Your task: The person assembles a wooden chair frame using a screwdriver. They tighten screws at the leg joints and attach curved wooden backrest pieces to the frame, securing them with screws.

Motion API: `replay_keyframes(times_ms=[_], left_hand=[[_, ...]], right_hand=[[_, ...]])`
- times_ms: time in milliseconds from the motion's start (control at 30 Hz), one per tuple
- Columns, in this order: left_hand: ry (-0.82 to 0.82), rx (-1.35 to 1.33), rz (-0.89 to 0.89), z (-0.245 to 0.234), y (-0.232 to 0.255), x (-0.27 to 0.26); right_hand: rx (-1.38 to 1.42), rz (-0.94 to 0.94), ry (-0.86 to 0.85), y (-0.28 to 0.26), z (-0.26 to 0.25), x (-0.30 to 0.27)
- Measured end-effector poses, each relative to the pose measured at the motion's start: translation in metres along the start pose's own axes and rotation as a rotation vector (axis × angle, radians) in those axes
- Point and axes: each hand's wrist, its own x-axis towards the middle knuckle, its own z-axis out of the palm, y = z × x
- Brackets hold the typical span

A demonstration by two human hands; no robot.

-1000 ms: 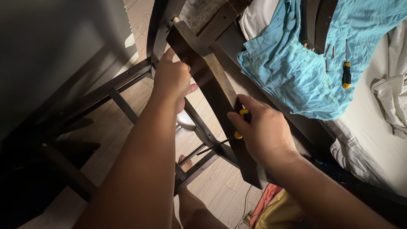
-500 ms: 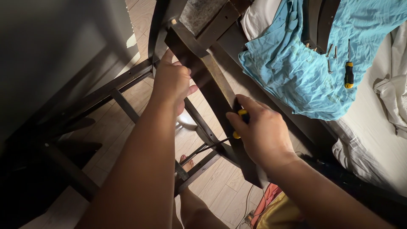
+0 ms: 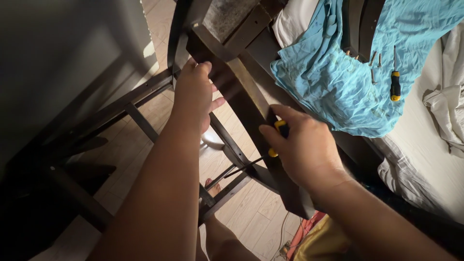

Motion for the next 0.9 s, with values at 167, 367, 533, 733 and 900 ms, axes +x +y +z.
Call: replay_keyframes(times_ms=[167, 367, 533, 733, 900], left_hand=[[-0.018, 0.031, 0.031, 0.003, 0.006, -0.013], [0.033, 0.075, 0.105, 0.002, -0.005, -0.003], [0.333, 0.429, 0.598, -0.016, 0.003, 0.038], [0.302, 0.88, 0.556, -0.036, 0.028, 0.049], [0.291, 0.973, 0.624, -0.041, 0.039, 0.038]], right_hand=[[-0.009, -0.014, -0.035, -0.002, -0.001, -0.006], [-0.04, -0.093, 0.027, 0.0, -0.005, -0.005], [-0.031, -0.103, 0.057, 0.008, 0.006, -0.002], [-0.029, -0.061, 0.02, 0.012, 0.02, -0.001], [0.047, -0.002, 0.041, -0.001, 0.03, -0.002]])
